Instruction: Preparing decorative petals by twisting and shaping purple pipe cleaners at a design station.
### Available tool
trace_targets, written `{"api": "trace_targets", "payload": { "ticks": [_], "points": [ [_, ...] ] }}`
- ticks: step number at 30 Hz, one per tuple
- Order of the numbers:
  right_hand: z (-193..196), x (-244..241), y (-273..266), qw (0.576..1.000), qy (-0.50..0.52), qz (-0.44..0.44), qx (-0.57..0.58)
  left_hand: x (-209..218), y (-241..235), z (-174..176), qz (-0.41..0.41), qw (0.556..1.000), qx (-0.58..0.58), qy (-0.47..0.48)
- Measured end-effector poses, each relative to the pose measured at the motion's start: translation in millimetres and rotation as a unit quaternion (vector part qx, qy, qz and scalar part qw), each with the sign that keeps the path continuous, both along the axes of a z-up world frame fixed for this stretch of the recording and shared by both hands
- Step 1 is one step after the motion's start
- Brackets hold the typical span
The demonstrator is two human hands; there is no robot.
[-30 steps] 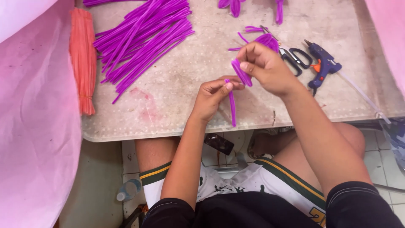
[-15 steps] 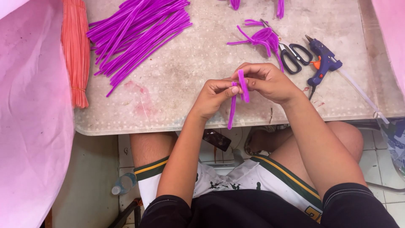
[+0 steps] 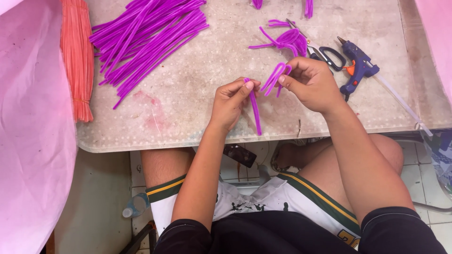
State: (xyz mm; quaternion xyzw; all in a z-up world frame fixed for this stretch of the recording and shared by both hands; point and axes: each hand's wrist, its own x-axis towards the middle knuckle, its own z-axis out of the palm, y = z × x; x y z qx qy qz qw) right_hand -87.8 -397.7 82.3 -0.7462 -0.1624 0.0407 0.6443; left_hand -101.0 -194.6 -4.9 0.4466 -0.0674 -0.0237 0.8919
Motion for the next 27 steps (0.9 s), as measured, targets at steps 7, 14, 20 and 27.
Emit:
{"api": "trace_targets", "payload": {
  "ticks": [7, 14, 20, 27],
  "points": [
    [-5, -4, 6, 0.999, 0.023, 0.02, -0.015, -10, -2, 26, -0.028, 0.999, 0.045, 0.012],
    [-17, 4, -4, 0.997, 0.06, 0.037, -0.016, -8, 4, 21, -0.055, 0.995, 0.06, -0.05],
    [-23, 5, -4, 0.997, 0.059, 0.017, -0.041, -7, 6, 21, -0.058, 0.993, 0.084, -0.064],
    [-3, 0, 1, 0.993, 0.108, 0.026, -0.047, -7, 6, 26, -0.05, 0.988, 0.117, -0.092]
  ]
}}
